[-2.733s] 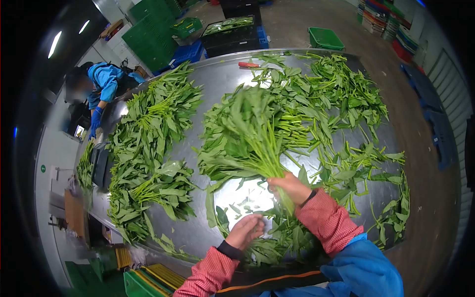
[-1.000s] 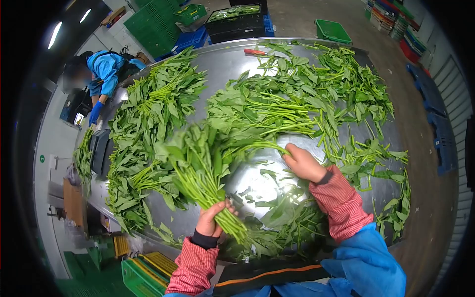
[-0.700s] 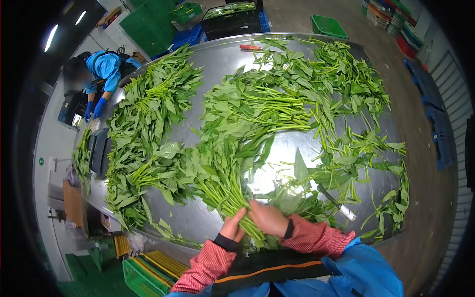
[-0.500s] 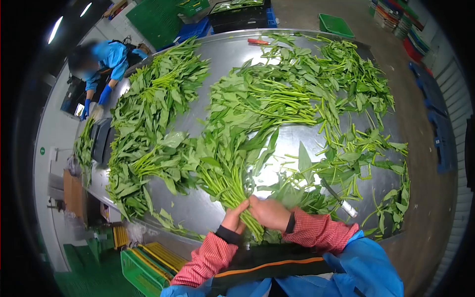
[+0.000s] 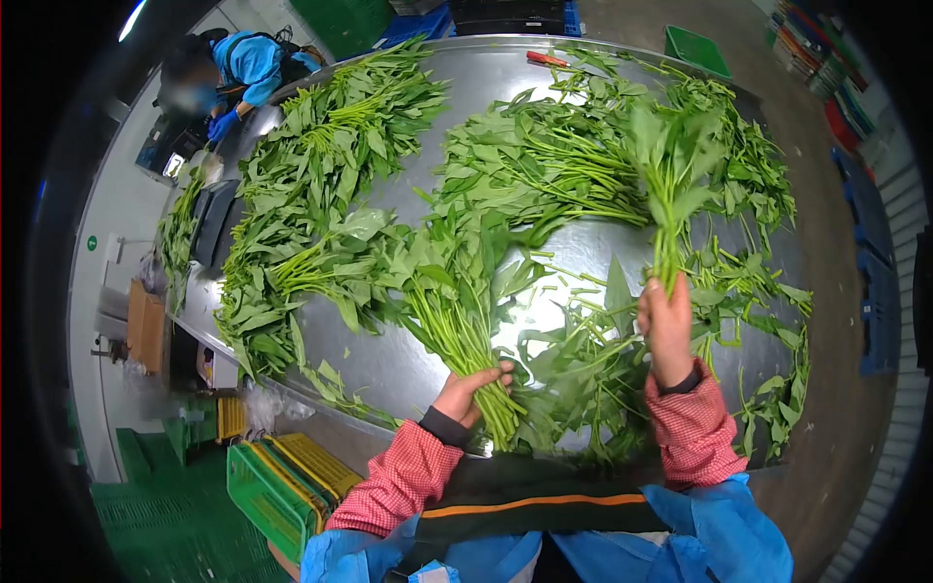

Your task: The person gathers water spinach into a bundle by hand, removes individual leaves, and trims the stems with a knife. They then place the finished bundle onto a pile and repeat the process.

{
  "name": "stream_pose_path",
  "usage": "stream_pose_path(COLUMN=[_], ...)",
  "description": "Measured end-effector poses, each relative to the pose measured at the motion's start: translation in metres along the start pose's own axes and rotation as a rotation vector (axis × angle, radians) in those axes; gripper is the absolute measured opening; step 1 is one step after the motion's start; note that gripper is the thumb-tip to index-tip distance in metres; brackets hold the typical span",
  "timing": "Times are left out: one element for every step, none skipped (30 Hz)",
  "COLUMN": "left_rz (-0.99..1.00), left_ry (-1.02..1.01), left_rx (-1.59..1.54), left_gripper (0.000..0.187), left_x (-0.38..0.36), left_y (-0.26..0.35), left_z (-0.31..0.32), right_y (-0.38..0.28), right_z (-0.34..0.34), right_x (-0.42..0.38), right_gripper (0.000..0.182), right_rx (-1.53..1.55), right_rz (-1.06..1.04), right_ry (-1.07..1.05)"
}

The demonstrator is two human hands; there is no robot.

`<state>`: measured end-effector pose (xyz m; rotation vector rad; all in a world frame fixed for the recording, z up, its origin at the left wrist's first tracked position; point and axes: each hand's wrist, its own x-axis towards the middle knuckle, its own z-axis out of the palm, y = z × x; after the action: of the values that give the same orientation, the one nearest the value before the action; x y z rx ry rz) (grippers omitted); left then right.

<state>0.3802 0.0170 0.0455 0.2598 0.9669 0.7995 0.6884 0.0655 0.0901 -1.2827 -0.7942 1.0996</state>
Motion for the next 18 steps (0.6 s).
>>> stream_pose_path(left_rz=[0.002,0.005,0.005,0.007,0.005,-0.001,-0.005,-0.008,0.0,0.003,0.006,0.009,0.024,0.036,0.048,0.057,0.035,0.019], left_ry=[0.004,0.01,0.007,0.007,0.006,0.014,0.019,0.023,0.018,0.009,0.0,-0.009,-0.04,-0.054,-0.07,-0.087,-0.105,-0.116], left_rx=[0.0,0.002,0.009,0.014,0.018,0.04,0.061,0.079,0.081,0.072,0.063,0.055,0.068,0.085,0.102,0.119,0.135,0.11], left_gripper=[0.025,0.024,0.024,0.023,0.023,0.023,0.022,0.022,0.022,0.022,0.022,0.022,0.023,0.024,0.025,0.026,0.03,0.032], left_x=[-0.001,-0.002,-0.002,-0.002,-0.004,-0.007,-0.008,-0.008,-0.008,-0.009,-0.01,-0.011,-0.01,-0.011,-0.011,-0.011,-0.01,-0.008], left_y=[0.001,0.002,0.003,0.003,0.003,0.005,0.006,0.007,0.005,0.004,0.005,0.004,0.002,0.0,-0.002,-0.005,-0.01,-0.016], left_z=[0.002,0.002,-0.002,-0.008,-0.012,-0.014,-0.014,-0.012,-0.011,-0.008,-0.002,0.002,0.005,0.01,0.015,0.02,0.02,0.02], right_y=[0.016,0.027,0.03,0.033,0.027,0.013,-0.01,-0.035,-0.053,-0.068,-0.074,-0.069,-0.059,-0.046,-0.022,-0.002,0.002,0.02], right_z=[-0.001,-0.001,-0.016,-0.039,-0.058,-0.071,-0.079,-0.084,-0.084,-0.08,-0.074,-0.067,-0.056,-0.044,-0.028,-0.008,0.02,0.038], right_x=[-0.008,-0.012,-0.009,-0.002,0.003,0.004,0.003,-0.001,-0.005,-0.01,-0.015,-0.022,-0.032,-0.042,-0.048,-0.057,-0.079,-0.092], right_gripper=[0.013,0.012,0.015,0.016,0.017,0.018,0.019,0.02,0.019,0.019,0.02,0.019,0.019,0.018,0.017,0.015,0.014,0.016], right_rx=[-0.051,-0.1,-0.181,-0.302,-0.679,-1.056,-1.24,-1.426,-1.399,-1.37,-1.341,-1.244,-1.143,-1.039,-1.121,-1.199,-1.265,-1.118], right_rz=[-0.022,-0.044,-0.066,-0.147,-0.354,-0.559,-0.651,-0.744,-0.778,-0.81,-0.841,-0.691,-0.544,-0.398,-0.561,-0.721,-0.368,-0.391], right_ry=[0.009,0.015,0.045,0.059,0.159,0.265,0.31,0.353,0.378,0.401,0.423,0.401,0.379,0.359,0.241,0.119,-0.119,-0.292])
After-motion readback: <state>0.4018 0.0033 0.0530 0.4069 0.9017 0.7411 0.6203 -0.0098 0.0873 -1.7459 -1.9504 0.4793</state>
